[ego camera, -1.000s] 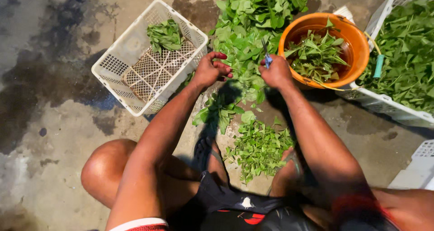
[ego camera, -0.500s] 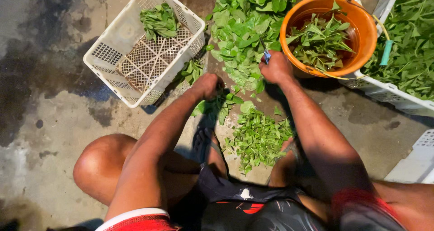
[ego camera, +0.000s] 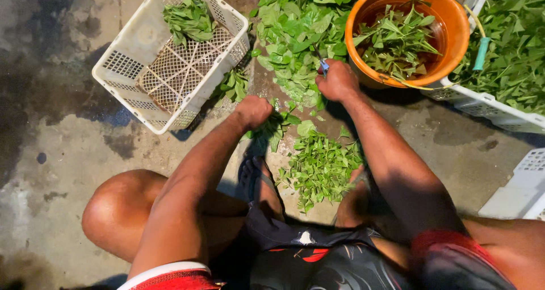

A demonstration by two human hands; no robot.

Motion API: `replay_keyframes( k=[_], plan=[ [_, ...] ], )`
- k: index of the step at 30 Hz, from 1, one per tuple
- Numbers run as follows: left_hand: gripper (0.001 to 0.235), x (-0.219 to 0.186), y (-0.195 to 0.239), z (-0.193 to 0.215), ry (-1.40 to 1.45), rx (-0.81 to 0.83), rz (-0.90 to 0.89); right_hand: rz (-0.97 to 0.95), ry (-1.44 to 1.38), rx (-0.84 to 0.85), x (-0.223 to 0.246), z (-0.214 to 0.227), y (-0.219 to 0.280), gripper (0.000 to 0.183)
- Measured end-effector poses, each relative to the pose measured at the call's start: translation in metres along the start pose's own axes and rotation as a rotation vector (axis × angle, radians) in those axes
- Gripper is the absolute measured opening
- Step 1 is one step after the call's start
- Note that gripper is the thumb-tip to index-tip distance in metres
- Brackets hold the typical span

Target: The person sits on the floor and uses scissors to trim leaves from stems. The trimmed leaves are placed into a white basket, while the stems are discarded into an orange bucket. The person continues this repetitive trimming process throughout the clip.

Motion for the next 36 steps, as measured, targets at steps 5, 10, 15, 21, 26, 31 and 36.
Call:
replay_keyframes(
  k=[5,10,15,21,26,31,36],
  plan=[
    [0.011,0.024,-0.009,0.042,0.019,-0.082,0.043,-0.014,0.014,0.038,0.001,0.002,0.003,0.029],
    [0.011,0.066,-0.013,0.074,0.731,-0.274,0.309,0.010,0.004,0.088,0.000,-0.006,0.004,0.031],
    [0.013,0.096,-0.011,0.056,1.355,-0.301,0.783,0.028,-0.089,0.109,-0.006,-0.022,0.005,0.032],
    [0.016,0.099,-0.018,0.060,1.680,-0.419,0.817,0.156,-0.299,0.138,0.016,-0.034,0.011,0.039],
    [0.018,0.097,-0.024,0.060,1.681,-0.468,0.751,0.199,-0.420,0.091,0.046,-0.016,0.013,0.043],
    [0.020,0.095,-0.031,0.052,1.694,-0.460,0.698,0.232,-0.259,0.055,0.064,0.009,0.013,0.037],
    [0.019,0.091,-0.041,0.045,1.697,-0.439,0.639,0.233,-0.133,0.021,0.063,0.011,0.015,0.033]
  ],
)
Point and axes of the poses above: each hand's wrist, its own y-axis away from the middle knuckle, its own z-axis out of the back of the hand, x = y × z, the point moved 7 cm from there along -y, towards the middle knuckle, and after that the axes turned 12 degrees about -x, right-handed, at the moved point
